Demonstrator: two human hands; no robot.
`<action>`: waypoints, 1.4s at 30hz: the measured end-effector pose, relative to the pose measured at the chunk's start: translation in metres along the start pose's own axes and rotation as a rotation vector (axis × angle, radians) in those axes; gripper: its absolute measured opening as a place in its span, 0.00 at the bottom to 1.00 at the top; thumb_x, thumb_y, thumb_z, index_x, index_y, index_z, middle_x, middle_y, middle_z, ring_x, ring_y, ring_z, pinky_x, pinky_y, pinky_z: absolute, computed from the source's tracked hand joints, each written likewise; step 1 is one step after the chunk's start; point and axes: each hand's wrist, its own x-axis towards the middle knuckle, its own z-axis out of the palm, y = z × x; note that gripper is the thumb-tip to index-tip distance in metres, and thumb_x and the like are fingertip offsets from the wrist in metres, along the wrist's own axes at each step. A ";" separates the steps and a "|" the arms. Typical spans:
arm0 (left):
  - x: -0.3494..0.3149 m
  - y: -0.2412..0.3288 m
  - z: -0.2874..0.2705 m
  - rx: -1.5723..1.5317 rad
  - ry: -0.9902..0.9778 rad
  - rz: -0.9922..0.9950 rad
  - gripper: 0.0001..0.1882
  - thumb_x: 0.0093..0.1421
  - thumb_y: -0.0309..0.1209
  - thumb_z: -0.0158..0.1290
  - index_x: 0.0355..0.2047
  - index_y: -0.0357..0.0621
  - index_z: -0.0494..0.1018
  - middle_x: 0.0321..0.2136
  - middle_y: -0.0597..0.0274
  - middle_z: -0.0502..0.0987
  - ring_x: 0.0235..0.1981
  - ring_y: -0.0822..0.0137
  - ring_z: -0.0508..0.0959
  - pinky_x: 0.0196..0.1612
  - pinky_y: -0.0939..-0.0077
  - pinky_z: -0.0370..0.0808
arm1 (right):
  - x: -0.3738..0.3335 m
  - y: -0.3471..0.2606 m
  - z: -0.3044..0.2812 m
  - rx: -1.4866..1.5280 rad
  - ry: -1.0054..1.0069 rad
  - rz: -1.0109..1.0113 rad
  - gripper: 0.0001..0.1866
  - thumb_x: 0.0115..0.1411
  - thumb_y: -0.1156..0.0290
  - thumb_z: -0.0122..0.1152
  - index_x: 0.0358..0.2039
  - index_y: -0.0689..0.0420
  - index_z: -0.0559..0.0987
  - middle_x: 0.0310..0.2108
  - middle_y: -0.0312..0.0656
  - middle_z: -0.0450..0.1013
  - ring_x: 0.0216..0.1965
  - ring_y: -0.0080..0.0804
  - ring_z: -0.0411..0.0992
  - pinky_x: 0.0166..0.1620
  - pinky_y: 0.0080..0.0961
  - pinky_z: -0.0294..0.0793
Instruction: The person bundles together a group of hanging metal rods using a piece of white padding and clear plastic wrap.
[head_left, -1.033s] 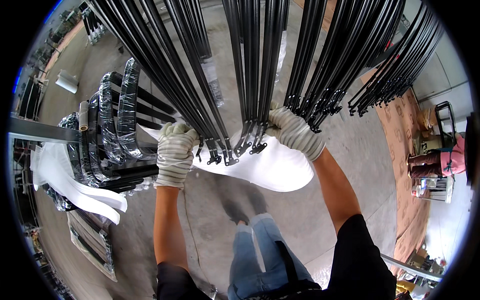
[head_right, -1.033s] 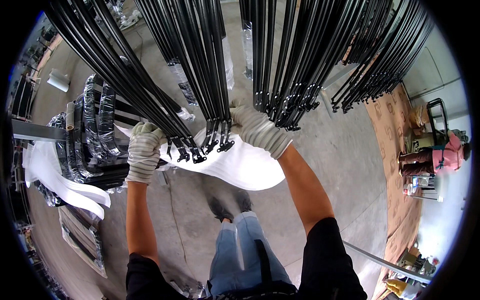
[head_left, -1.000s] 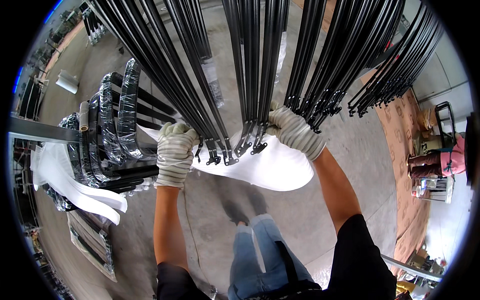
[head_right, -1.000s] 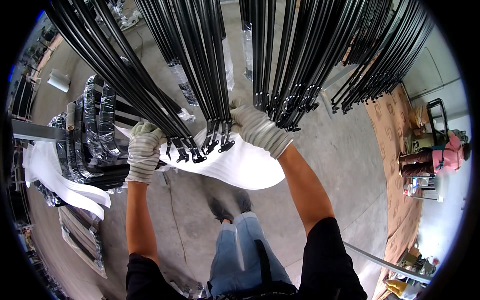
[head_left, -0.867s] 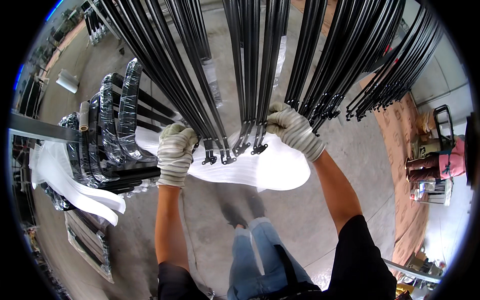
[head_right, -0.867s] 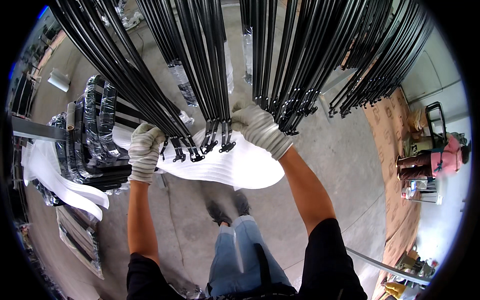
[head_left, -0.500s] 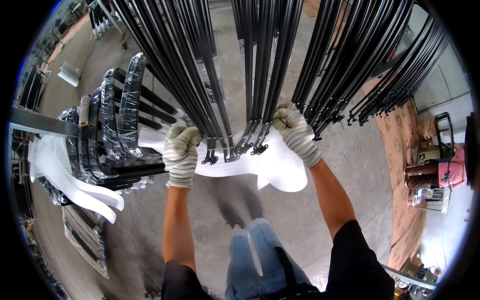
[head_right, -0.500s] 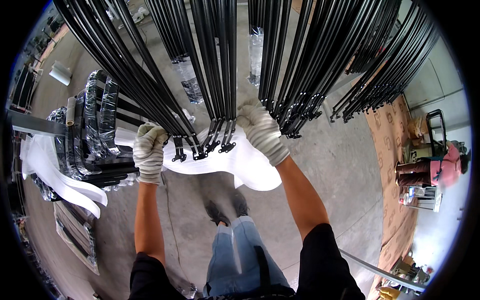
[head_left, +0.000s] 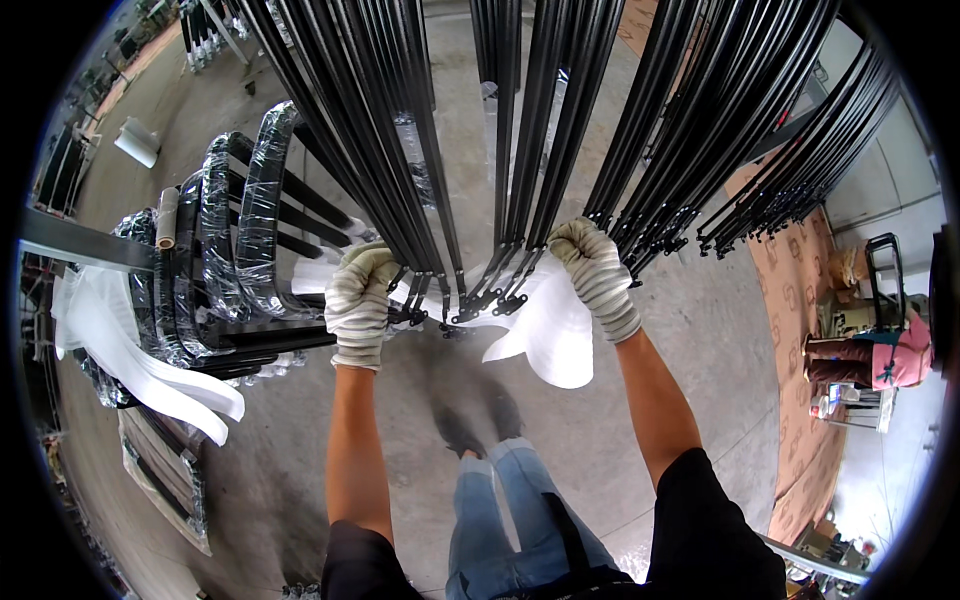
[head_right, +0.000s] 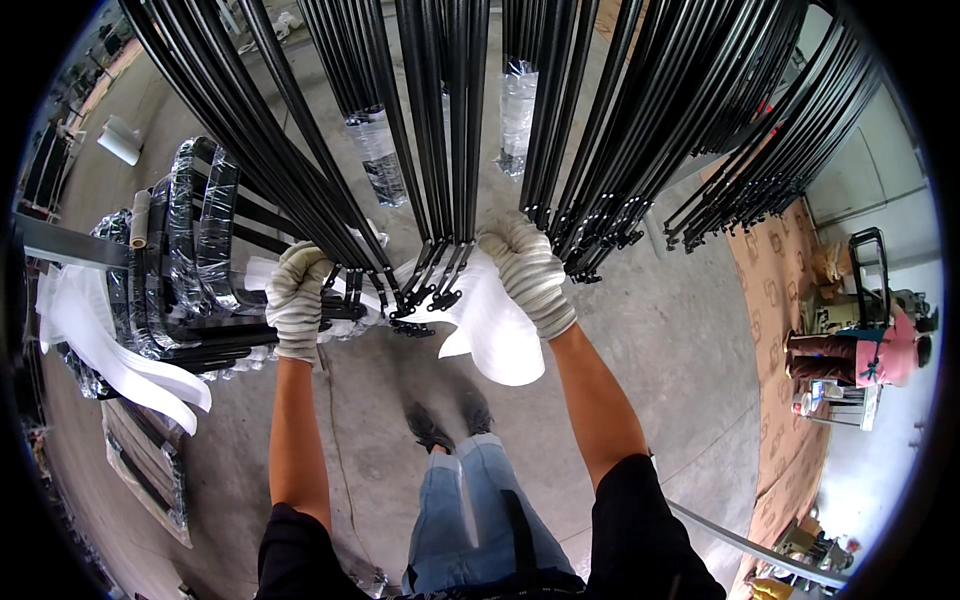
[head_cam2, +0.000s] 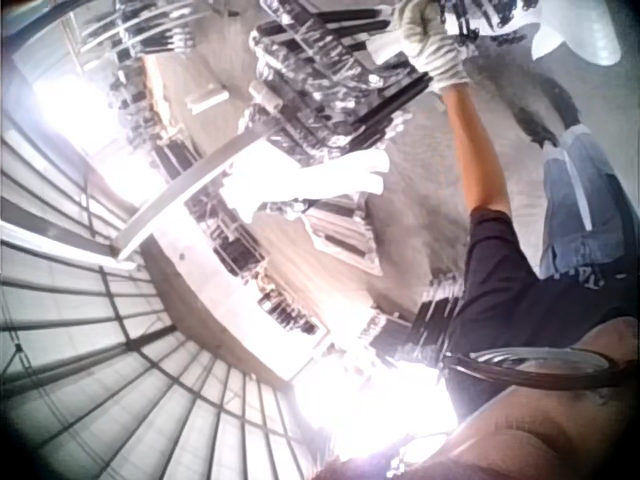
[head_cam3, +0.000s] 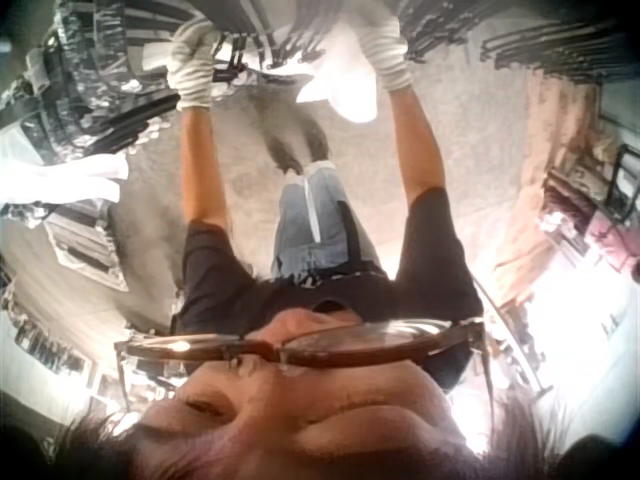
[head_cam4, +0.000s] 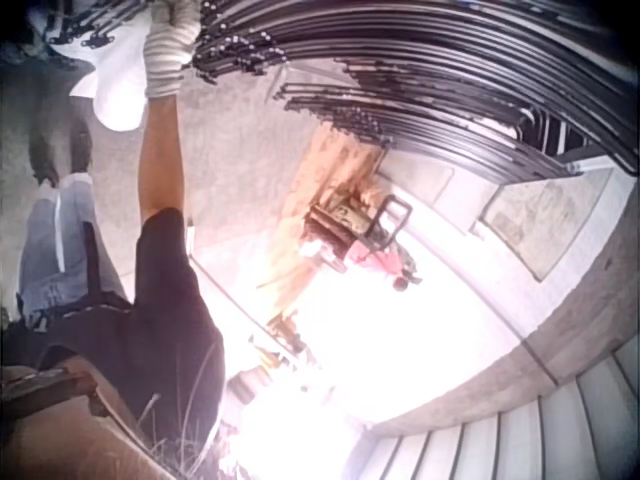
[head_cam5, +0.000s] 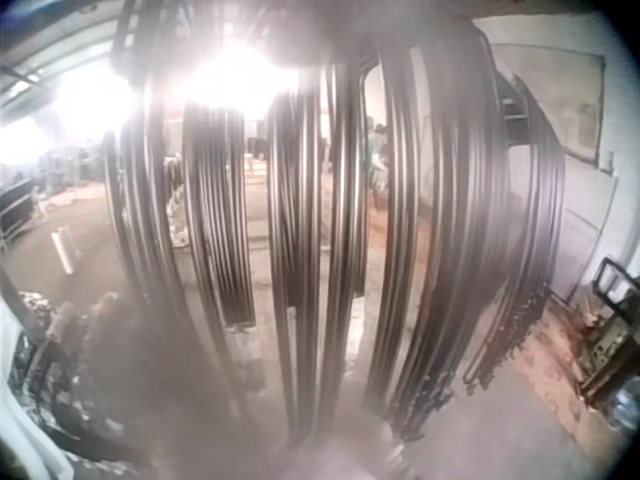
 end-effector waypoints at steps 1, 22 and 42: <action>-0.001 -0.001 -0.002 0.032 -0.009 0.025 0.06 0.45 0.19 0.51 0.26 0.37 0.72 0.27 0.61 0.73 0.29 0.70 0.71 0.33 0.81 0.68 | 0.000 -0.002 -0.002 -0.037 -0.015 0.010 0.09 0.51 0.74 0.54 0.33 0.63 0.72 0.27 0.39 0.71 0.29 0.24 0.65 0.35 0.21 0.65; 0.006 0.040 -0.023 0.831 -0.350 0.062 0.12 0.44 0.39 0.56 0.24 0.44 0.71 0.24 0.59 0.74 0.26 0.58 0.74 0.31 0.66 0.67 | -0.015 -0.030 -0.018 0.302 -0.119 0.471 0.09 0.42 0.72 0.61 0.27 0.57 0.74 0.21 0.27 0.67 0.21 0.14 0.62 0.25 0.13 0.63; -0.040 0.084 0.100 -0.652 -0.092 -0.663 0.05 0.53 0.29 0.50 0.25 0.41 0.69 0.18 0.69 0.69 0.20 0.79 0.64 0.24 0.85 0.62 | -0.002 0.013 -0.020 0.176 -0.264 0.216 0.08 0.44 0.75 0.59 0.28 0.58 0.73 0.24 0.26 0.67 0.26 0.11 0.61 0.30 0.12 0.63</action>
